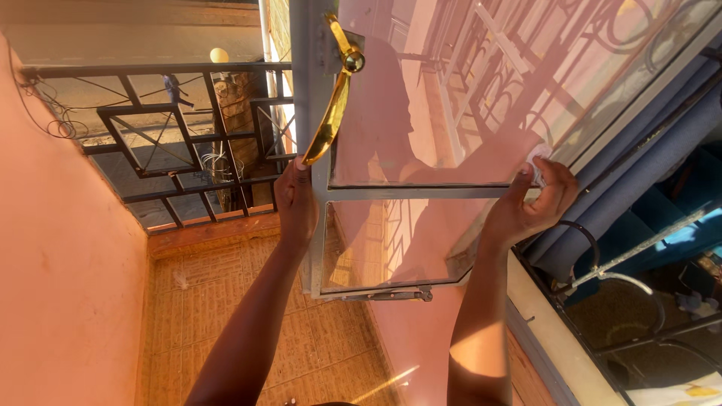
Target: The person wipes the glass panes and metal frames of a window with a small white cloth, reaching to different sections of the glass and the latch.
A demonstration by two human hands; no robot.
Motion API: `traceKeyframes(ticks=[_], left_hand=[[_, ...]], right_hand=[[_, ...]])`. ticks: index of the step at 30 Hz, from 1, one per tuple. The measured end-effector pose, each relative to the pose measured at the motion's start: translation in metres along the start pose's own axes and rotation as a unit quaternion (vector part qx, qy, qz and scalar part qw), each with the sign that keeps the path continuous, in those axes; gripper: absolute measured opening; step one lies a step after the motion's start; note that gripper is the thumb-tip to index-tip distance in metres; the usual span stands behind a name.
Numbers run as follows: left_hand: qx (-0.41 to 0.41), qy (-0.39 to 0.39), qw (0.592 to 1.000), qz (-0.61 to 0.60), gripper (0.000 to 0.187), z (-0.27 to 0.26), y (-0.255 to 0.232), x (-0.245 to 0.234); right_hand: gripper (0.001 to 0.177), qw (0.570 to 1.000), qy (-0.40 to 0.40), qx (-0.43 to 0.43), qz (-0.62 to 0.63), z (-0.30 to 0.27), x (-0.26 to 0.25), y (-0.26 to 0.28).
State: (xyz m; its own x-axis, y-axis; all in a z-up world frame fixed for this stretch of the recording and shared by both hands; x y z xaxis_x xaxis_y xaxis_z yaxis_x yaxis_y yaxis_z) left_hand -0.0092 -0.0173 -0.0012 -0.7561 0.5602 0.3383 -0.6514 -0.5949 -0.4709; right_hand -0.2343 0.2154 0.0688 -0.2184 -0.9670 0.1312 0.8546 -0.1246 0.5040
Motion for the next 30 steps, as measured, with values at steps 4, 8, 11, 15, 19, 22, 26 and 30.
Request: traceKeyframes(ticks=[4,8,11,15,19,22,26,30], left_hand=[[-0.052,-0.014,0.998,-0.010,0.040,0.003,-0.005,-0.001],[-0.037,-0.003,0.999,-0.039,0.039,0.003,-0.007,0.001],[-0.049,-0.006,0.997,-0.056,0.039,0.002,-0.004,-0.001],[-0.033,-0.001,0.998,-0.060,0.038,0.000,0.000,-0.002],[-0.043,-0.011,0.997,-0.063,0.037,-0.001,0.001,-0.002],[-0.058,-0.018,0.997,-0.052,0.038,0.000,0.004,-0.005],[-0.052,-0.020,0.996,-0.066,0.036,-0.001,0.004,-0.004],[-0.054,-0.012,0.997,-0.051,0.036,0.000,-0.001,-0.002]], right_hand=[[0.011,0.993,-0.012,0.106,0.047,-0.011,0.009,-0.010],[0.007,0.999,0.050,0.002,-0.009,-0.042,0.009,0.001],[0.010,0.998,-0.030,0.053,0.006,-0.009,-0.002,-0.022],[0.008,0.977,-0.060,0.201,0.041,0.005,-0.012,-0.041],[0.012,0.997,-0.049,0.060,0.001,-0.035,-0.012,-0.015],[0.014,0.999,-0.034,0.034,-0.017,-0.041,-0.007,-0.004],[0.015,0.997,-0.048,0.054,-0.024,-0.028,-0.010,-0.021],[0.013,0.967,-0.097,0.181,0.151,-0.013,-0.021,-0.050]])
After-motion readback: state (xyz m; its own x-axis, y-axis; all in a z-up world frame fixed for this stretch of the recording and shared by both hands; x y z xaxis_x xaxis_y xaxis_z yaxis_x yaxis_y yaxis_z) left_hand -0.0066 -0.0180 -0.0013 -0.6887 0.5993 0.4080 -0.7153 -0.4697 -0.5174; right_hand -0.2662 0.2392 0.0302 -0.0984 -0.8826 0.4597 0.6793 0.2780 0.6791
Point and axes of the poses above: each hand's wrist, its own z-axis towards the middle knuckle, its own x-axis out of the palm, y = z × x, the point moved 2 cm from there along z, towards the middle knuckle, and after that the axes turned 15 degrees about x, right-handed, at the moved point
